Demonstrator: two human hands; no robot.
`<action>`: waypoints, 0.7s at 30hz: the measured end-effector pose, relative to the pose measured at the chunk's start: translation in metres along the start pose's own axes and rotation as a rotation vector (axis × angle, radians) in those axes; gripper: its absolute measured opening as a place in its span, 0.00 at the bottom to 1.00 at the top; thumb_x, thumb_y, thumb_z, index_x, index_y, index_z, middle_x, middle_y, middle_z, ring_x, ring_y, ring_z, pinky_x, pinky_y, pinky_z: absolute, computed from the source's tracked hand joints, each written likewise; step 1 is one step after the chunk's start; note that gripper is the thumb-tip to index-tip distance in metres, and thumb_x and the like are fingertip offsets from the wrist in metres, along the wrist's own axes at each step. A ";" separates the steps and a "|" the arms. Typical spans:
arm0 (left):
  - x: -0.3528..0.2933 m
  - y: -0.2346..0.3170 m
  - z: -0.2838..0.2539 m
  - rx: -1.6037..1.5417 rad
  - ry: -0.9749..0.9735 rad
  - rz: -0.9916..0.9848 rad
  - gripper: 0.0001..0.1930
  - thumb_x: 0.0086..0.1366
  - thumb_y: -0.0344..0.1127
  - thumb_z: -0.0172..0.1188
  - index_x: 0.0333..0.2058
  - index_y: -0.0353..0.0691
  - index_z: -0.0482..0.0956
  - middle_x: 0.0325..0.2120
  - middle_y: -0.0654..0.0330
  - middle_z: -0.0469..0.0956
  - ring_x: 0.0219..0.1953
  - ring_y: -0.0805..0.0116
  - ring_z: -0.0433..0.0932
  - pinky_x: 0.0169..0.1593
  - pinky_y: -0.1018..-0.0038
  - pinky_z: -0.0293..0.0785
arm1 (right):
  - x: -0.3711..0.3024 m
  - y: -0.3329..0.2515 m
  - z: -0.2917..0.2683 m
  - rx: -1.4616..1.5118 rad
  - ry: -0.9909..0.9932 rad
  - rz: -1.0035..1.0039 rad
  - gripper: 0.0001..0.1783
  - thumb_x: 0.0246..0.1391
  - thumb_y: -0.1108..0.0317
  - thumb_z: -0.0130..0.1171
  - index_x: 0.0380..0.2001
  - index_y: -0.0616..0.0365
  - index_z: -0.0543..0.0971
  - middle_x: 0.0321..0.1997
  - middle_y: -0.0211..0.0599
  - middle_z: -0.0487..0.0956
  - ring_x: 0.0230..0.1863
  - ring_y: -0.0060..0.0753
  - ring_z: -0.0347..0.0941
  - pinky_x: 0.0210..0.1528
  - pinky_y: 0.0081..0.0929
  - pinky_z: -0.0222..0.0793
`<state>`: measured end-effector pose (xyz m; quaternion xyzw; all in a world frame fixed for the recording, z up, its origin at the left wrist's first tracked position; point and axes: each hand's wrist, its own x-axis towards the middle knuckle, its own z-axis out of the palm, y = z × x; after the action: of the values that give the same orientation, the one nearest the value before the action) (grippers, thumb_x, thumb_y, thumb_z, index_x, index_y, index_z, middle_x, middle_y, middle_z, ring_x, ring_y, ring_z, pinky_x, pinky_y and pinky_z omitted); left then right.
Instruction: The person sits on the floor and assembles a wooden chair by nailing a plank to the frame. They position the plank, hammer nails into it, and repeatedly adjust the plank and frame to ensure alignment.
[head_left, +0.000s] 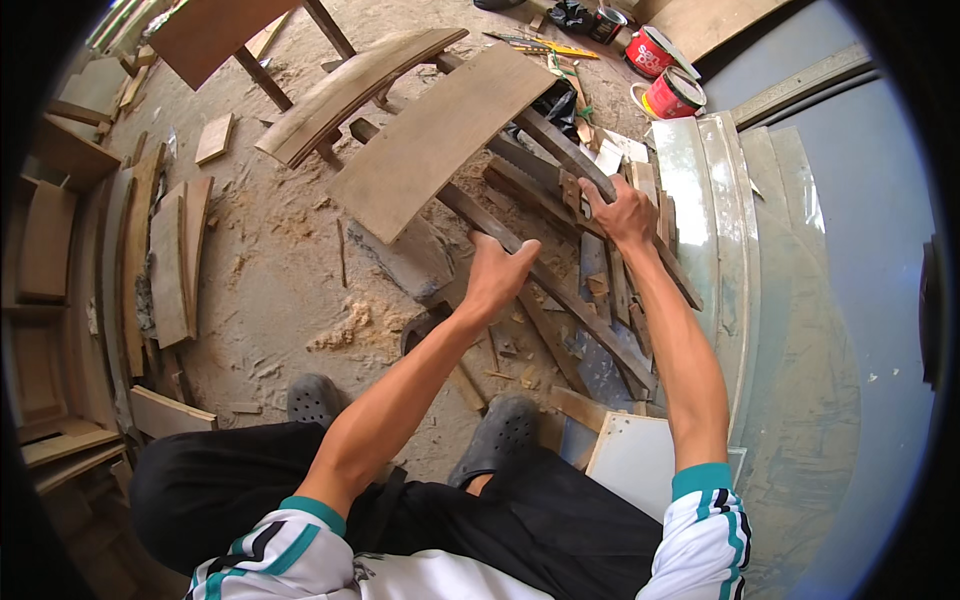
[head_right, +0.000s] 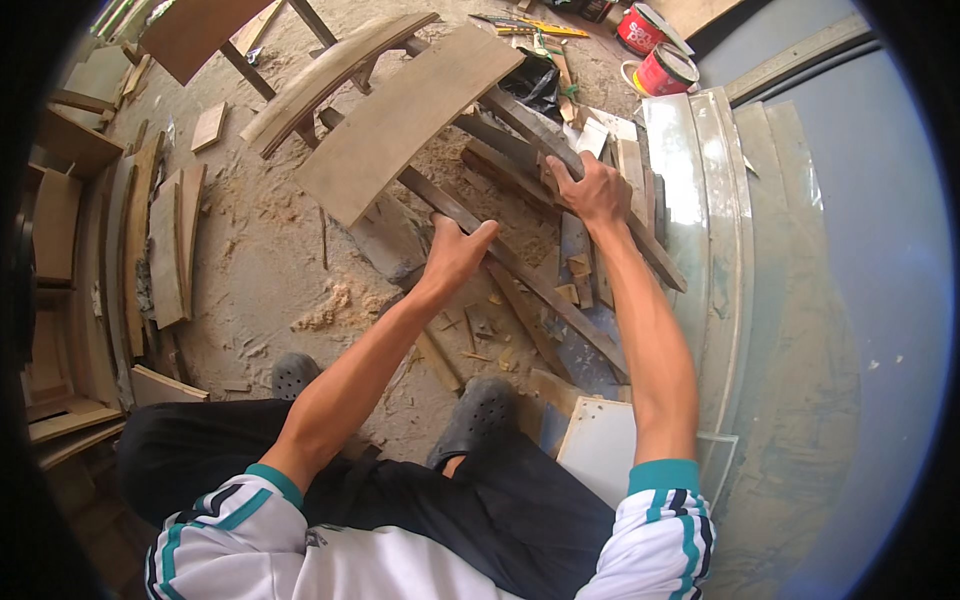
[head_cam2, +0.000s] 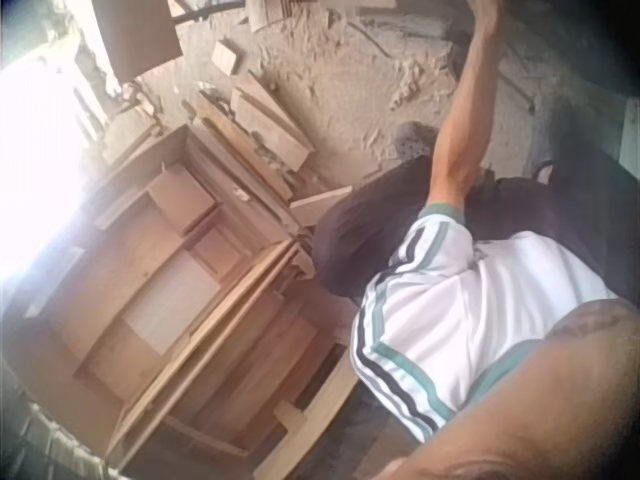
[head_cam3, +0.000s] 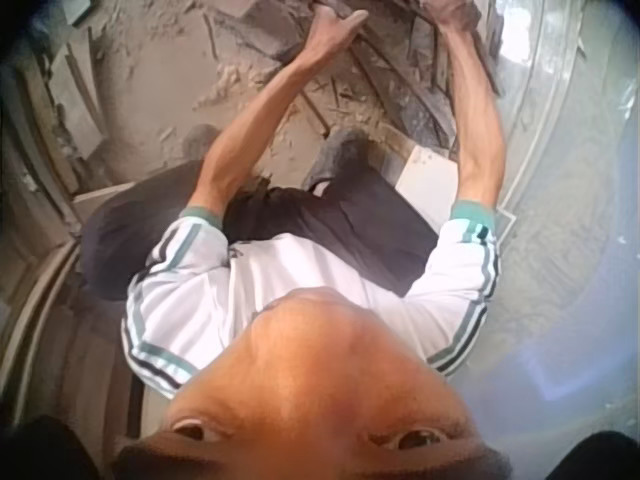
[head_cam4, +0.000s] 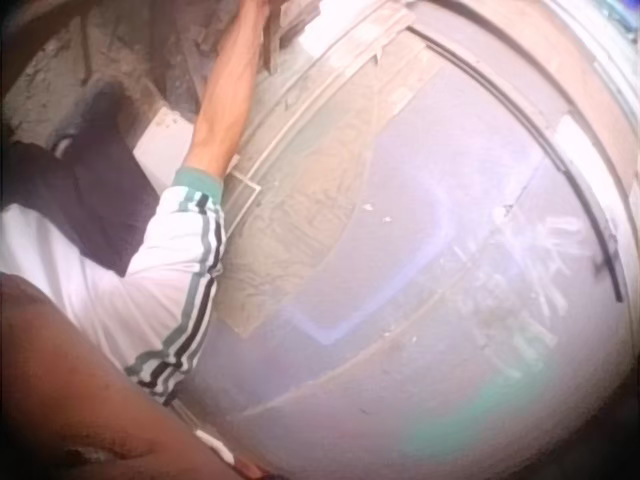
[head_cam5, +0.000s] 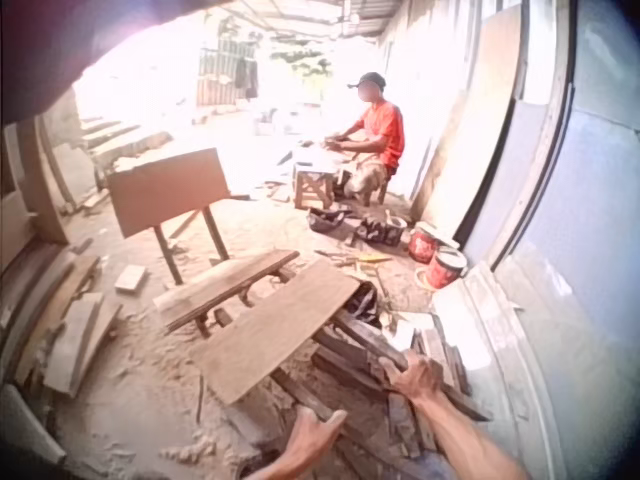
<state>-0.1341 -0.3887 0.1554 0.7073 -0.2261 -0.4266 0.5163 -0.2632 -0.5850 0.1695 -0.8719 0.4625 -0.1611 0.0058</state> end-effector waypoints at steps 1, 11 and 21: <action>0.001 -0.002 0.001 0.000 0.025 0.012 0.36 0.60 0.43 0.61 0.49 0.15 0.54 0.23 0.52 0.75 0.27 0.66 0.77 0.31 0.69 0.75 | 0.000 -0.001 0.001 -0.009 -0.002 0.000 0.35 0.51 0.30 0.57 0.33 0.56 0.82 0.26 0.55 0.82 0.31 0.60 0.81 0.32 0.50 0.76; 0.010 -0.018 0.000 -0.274 0.010 0.043 0.33 0.57 0.40 0.62 0.49 0.21 0.53 0.31 0.51 0.78 0.31 0.63 0.76 0.38 0.70 0.75 | 0.004 -0.004 0.011 -0.008 0.024 -0.042 0.34 0.52 0.31 0.58 0.32 0.57 0.82 0.24 0.57 0.81 0.29 0.61 0.81 0.29 0.50 0.76; 0.008 -0.010 -0.007 -0.245 0.005 0.023 0.49 0.56 0.40 0.63 0.58 0.10 0.38 0.29 0.47 0.78 0.34 0.60 0.79 0.41 0.70 0.76 | 0.011 0.000 0.015 -0.014 0.044 -0.090 0.35 0.53 0.31 0.57 0.31 0.58 0.82 0.22 0.58 0.80 0.26 0.60 0.81 0.26 0.49 0.75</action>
<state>-0.1249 -0.3871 0.1441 0.6375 -0.1791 -0.4434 0.6041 -0.2531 -0.5958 0.1579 -0.8881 0.4238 -0.1769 -0.0179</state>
